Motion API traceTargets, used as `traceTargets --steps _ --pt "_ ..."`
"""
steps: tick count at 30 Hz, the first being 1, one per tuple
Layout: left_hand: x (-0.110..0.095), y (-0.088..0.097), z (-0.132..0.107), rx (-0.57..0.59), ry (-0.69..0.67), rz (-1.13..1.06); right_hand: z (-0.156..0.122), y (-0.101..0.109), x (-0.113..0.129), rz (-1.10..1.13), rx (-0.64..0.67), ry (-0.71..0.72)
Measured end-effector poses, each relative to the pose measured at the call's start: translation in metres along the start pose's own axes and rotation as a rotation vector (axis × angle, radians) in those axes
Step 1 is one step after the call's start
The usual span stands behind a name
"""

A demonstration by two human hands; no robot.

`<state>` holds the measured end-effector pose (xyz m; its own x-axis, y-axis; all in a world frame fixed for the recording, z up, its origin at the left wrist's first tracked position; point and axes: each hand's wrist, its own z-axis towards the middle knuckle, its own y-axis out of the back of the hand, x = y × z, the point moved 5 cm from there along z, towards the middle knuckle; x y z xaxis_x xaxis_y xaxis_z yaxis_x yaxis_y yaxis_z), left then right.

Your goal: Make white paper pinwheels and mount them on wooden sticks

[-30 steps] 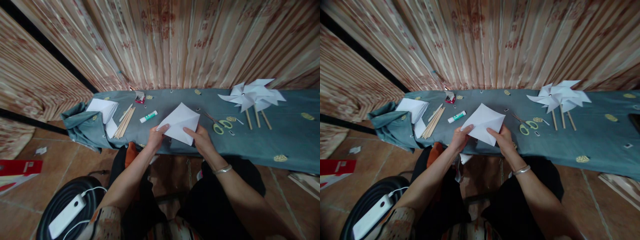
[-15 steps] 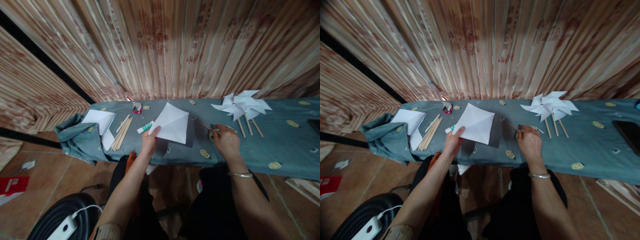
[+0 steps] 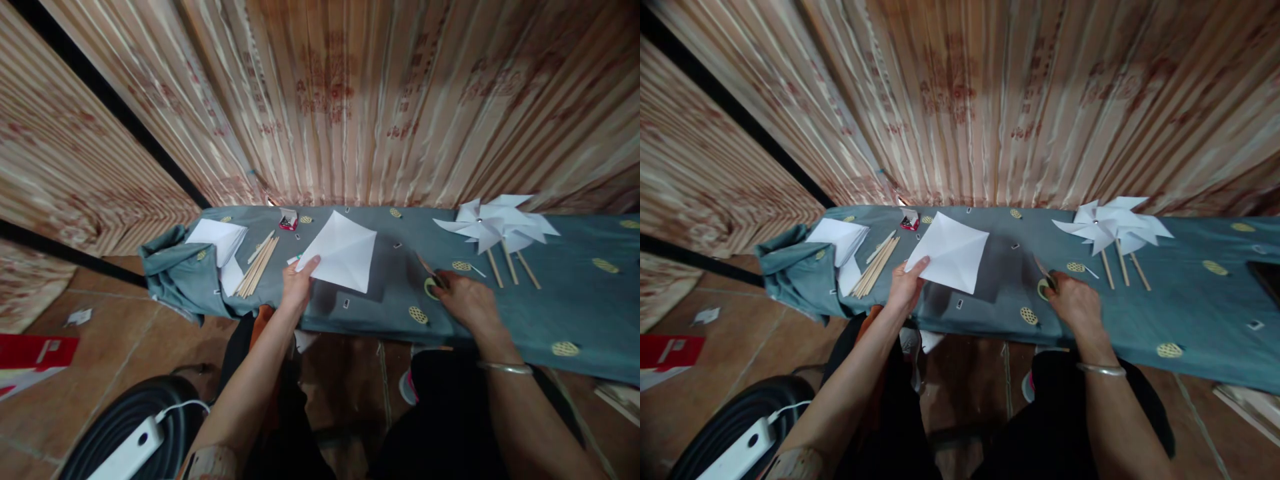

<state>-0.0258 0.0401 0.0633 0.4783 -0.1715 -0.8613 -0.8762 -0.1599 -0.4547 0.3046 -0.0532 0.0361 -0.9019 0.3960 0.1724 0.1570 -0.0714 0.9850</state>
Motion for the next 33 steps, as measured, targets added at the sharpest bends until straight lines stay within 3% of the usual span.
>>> traceTargets --steps 2,4,7,10,13,16,24,33 --pt "-0.012 -0.001 -0.001 0.007 -0.03 -0.005 -0.002 -0.003 -0.005 0.299 0.026 -0.089" --pt "-0.026 -0.006 0.0 0.023 -0.067 -0.005 -0.008 -0.009 -0.001 0.752 0.089 -0.153" --pt "-0.045 -0.017 0.006 0.032 -0.112 -0.016 -0.019 -0.02 0.029 1.412 0.267 -0.177" --pt "-0.052 -0.026 0.017 0.022 -0.147 -0.034 -0.032 -0.023 0.064 1.732 0.38 -0.197" --pt "-0.047 -0.027 0.027 0.01 -0.143 -0.043 -0.045 -0.023 0.092 1.782 0.512 -0.174" --pt "-0.039 -0.022 0.034 0.009 -0.126 -0.041 -0.055 -0.021 0.105 1.737 0.597 -0.102" --pt "-0.03 -0.017 0.044 0.076 -0.141 0.012 -0.061 -0.026 0.112 1.505 0.693 0.129" --pt "-0.014 -0.023 0.04 0.14 -0.121 0.049 -0.059 -0.017 0.114 1.473 0.658 0.154"
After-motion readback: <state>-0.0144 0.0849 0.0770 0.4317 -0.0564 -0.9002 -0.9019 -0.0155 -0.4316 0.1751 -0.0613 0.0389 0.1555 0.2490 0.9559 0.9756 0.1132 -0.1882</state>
